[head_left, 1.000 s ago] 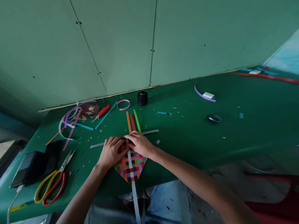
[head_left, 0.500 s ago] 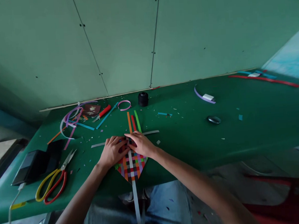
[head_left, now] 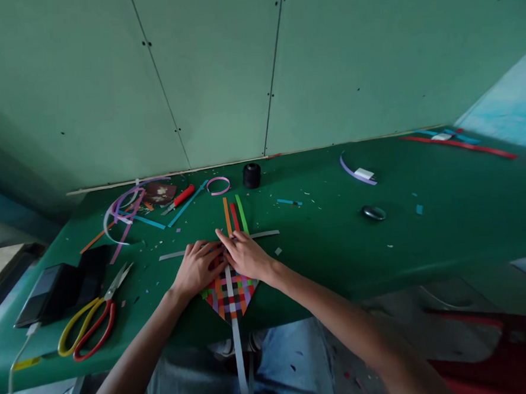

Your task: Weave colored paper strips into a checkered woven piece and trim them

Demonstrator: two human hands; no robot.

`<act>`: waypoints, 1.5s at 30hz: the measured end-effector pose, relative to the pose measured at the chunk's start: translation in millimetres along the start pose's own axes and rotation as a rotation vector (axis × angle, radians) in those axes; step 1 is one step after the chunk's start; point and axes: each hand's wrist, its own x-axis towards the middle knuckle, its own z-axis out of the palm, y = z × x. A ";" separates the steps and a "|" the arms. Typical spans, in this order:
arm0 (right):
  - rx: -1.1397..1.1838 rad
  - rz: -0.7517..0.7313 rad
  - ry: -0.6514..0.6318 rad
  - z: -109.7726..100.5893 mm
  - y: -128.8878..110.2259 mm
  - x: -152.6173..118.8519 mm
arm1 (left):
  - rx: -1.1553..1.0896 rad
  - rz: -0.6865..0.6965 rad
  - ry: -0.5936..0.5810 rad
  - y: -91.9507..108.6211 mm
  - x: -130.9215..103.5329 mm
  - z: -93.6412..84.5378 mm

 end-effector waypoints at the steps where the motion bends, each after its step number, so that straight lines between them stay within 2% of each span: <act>1: -0.006 -0.003 -0.002 -0.5 0.6 1.3 | -0.003 0.004 0.000 -0.3 0.0 0.1; 6: 0.075 0.017 0.003 -1.0 10.0 4.6 | 0.000 0.013 -0.002 -0.7 0.1 -0.3; 11: 0.240 0.080 0.100 3.1 15.6 -3.7 | -0.001 0.017 0.011 -1.2 0.4 1.6; 15: 0.281 0.116 0.161 1.3 16.0 -8.1 | -0.003 0.026 0.009 -1.2 1.4 1.2; 20: 0.211 0.054 0.098 -3.1 16.4 -7.7 | 0.012 0.045 -0.034 -1.7 3.3 -0.5; 24: 0.070 -0.008 0.025 -4.9 13.9 -7.4 | 0.010 0.047 -0.058 -1.9 4.3 -0.8; 30: -0.066 -0.044 0.000 -8.7 9.7 -7.6 | -0.002 0.049 -0.056 -0.5 4.8 -2.2; 36: -0.115 -0.049 -0.004 -7.6 2.1 -8.1 | 0.048 0.071 -0.062 -5.1 2.5 -3.2; 40: -0.123 -0.073 -0.023 -3.5 -2.0 1.7 | 0.074 0.073 -0.071 -12.8 -1.7 -6.9; 45: 0.018 -0.058 0.009 2.6 7.9 10.3 | 0.069 0.083 -0.089 -15.5 -1.1 -13.1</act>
